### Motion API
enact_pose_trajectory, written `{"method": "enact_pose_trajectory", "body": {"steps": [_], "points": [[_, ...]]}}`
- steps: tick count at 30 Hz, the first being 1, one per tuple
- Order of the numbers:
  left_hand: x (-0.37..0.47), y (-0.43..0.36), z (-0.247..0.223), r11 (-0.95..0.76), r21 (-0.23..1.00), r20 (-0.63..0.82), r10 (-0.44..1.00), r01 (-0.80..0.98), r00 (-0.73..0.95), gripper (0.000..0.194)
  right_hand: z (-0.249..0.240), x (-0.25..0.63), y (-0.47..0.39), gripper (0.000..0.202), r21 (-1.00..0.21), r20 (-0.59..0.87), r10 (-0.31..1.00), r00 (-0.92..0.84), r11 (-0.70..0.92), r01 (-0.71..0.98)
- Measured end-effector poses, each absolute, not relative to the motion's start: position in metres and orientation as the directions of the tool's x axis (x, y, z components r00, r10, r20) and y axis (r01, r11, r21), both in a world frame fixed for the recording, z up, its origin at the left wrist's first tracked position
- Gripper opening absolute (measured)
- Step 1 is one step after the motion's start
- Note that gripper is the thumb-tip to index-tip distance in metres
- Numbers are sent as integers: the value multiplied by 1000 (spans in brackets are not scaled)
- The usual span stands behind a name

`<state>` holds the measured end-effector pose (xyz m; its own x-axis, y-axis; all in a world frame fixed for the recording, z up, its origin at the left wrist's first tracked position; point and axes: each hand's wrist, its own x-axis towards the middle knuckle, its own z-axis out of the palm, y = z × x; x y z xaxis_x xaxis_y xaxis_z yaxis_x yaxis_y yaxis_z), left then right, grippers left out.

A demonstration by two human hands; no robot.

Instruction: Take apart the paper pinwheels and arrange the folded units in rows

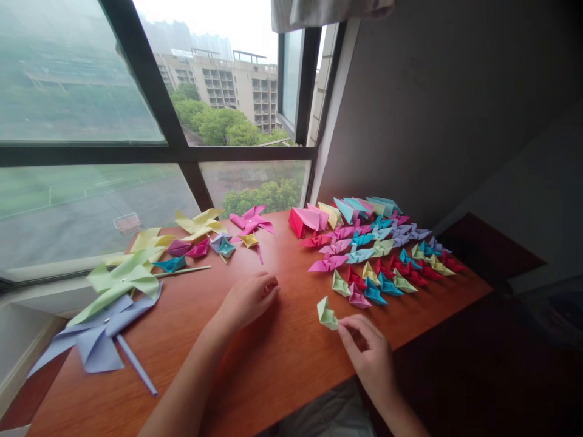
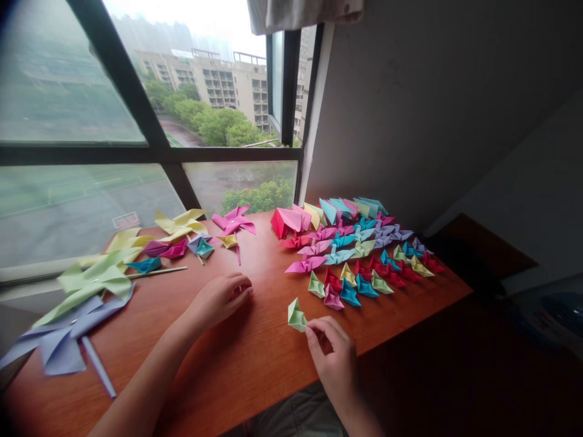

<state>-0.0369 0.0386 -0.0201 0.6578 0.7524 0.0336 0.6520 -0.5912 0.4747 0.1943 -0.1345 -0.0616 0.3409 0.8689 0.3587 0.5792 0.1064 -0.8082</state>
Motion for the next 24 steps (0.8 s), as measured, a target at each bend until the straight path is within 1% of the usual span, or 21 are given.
{"method": "enact_pose_trajectory", "body": {"steps": [4,8,14,24], "points": [[-36,38,-20,-607,445,38,747,658,664,19,-63,217,-155,12,-650,484,838,252,152,745],[-36,39,-21,-612,442,37,744,657,668,19,-70,238,-166,12,-566,512,822,250,104,818],[-37,39,-24,-609,449,39,744,654,667,20,-76,257,-170,13,-515,521,819,240,78,854],[-37,39,-26,-617,423,28,741,664,671,22,-78,263,-167,14,-490,518,824,229,67,869]]}}
